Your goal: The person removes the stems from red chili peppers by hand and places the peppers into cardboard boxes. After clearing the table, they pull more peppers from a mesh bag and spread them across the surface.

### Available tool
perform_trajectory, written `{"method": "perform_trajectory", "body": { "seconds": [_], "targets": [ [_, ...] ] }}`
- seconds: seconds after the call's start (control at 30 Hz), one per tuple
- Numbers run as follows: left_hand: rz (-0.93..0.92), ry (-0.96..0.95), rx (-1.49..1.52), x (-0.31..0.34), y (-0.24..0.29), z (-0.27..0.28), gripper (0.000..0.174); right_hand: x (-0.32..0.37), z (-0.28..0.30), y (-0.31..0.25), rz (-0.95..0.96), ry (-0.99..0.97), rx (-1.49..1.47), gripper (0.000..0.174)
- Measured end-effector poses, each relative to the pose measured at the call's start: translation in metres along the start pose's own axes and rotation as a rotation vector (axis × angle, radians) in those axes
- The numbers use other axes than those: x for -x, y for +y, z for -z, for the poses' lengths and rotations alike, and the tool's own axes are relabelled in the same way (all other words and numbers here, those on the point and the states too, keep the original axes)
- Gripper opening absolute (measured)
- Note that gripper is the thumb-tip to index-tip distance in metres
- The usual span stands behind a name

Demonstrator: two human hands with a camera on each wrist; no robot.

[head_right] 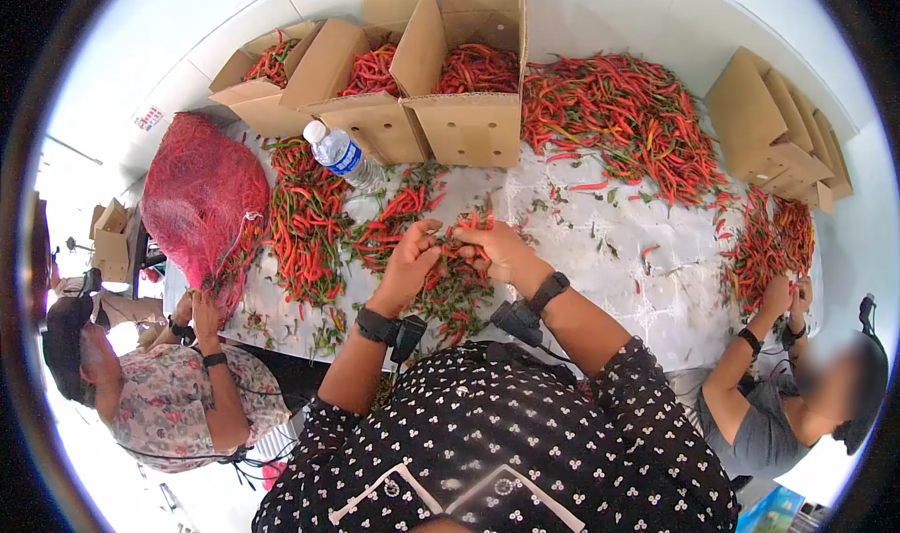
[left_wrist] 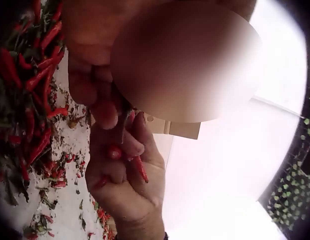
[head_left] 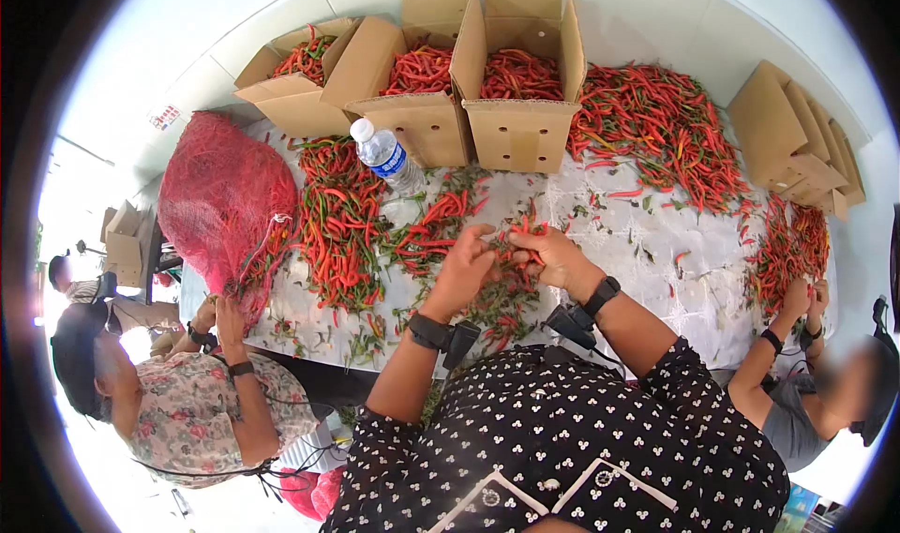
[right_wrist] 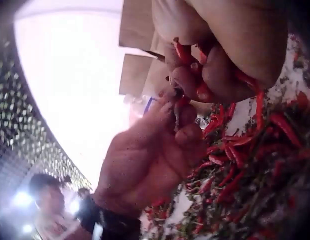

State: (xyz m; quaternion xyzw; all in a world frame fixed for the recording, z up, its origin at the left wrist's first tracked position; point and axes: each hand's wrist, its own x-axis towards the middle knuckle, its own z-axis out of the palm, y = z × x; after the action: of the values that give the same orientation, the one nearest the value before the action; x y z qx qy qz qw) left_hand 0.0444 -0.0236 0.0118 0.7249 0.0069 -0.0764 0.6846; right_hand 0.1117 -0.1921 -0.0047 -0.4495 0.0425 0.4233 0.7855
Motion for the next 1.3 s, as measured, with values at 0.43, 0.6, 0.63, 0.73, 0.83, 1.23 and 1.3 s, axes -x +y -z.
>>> {"method": "perform_trajectory", "body": {
  "seconds": [0.43, 0.6, 0.63, 0.73, 0.83, 1.23, 1.3],
  "targets": [
    [0.14, 0.037, -0.03, 0.006, 0.002, -0.012, 0.015, 0.012, -0.008, 0.006, 0.322, 0.116, 0.244, 0.009],
    [-0.046, 0.066, -0.526, 0.005, -0.002, -0.017, 0.014, 0.013, -0.005, 0.011, 0.459, 0.124, 0.257, 0.012],
    [-0.212, 0.089, -0.571, 0.004, -0.004, -0.018, 0.014, 0.019, -0.005, 0.005, 0.389, 0.119, 0.313, 0.013],
    [-0.185, -0.111, -0.403, 0.005, -0.001, -0.015, 0.012, 0.018, 0.012, 0.005, 0.243, 0.116, 0.211, 0.015],
    [-0.272, -0.388, -0.41, 0.007, 0.002, -0.018, 0.01, 0.015, 0.029, 0.005, 0.162, 0.137, -0.036, 0.017],
    [-0.385, -0.048, -1.108, -0.028, -0.028, -0.026, 0.012, 0.013, 0.053, 0.016, 0.134, 0.087, -0.218, 0.017],
    [-0.378, -0.047, -1.11, -0.029, -0.032, -0.026, 0.013, 0.014, 0.053, 0.015, 0.143, 0.093, -0.214, 0.017]
  ]
}}
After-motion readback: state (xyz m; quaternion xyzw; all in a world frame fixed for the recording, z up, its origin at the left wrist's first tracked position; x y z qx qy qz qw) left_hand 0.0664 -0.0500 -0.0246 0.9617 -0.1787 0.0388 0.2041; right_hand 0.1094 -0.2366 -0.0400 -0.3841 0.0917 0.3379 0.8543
